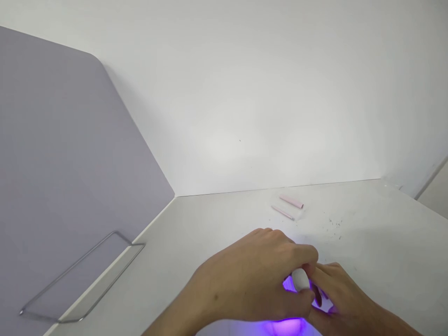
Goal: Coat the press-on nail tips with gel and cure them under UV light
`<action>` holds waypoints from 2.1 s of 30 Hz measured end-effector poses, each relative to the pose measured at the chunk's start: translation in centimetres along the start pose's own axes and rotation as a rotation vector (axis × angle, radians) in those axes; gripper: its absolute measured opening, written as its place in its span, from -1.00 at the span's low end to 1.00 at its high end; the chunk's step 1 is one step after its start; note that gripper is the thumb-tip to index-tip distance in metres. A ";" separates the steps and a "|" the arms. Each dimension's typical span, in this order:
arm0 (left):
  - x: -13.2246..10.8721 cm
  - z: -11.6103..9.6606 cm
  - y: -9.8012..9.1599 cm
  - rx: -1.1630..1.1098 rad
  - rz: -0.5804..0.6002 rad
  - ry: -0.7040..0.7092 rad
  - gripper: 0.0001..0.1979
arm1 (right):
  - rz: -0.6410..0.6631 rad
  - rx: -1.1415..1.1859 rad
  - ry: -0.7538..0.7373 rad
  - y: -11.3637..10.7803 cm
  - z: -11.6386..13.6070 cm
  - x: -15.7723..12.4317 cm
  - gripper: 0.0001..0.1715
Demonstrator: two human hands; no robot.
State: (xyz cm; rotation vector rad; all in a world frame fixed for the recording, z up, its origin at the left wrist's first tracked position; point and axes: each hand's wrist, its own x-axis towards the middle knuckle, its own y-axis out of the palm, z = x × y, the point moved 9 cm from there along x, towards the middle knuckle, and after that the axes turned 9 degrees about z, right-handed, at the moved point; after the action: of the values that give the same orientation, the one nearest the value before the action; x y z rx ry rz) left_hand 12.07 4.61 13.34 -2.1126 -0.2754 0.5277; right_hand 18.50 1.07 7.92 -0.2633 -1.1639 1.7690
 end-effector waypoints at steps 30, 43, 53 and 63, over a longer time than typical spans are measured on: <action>-0.1 -0.1 -0.1 -0.006 -0.027 0.013 -0.88 | -0.027 0.016 0.058 -0.3 0.1 0.1 -0.82; -0.1 -0.3 -0.2 -0.050 -0.012 0.034 -0.92 | -0.061 0.001 -0.023 0.0 0.1 -0.2 -0.79; 0.0 -0.4 -0.2 -0.045 -0.022 0.035 -0.88 | -0.047 -0.002 -0.015 0.0 -0.1 -0.4 -0.77; -0.1 -0.3 -0.1 -0.039 -0.004 0.017 -0.95 | -0.038 -0.022 -0.008 0.3 -0.3 -0.3 -0.79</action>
State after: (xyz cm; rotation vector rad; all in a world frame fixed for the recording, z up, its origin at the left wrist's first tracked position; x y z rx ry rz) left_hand 12.08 4.42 13.55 -2.1528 -0.2827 0.5052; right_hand 18.65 0.95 7.46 -0.2463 -1.1867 1.7269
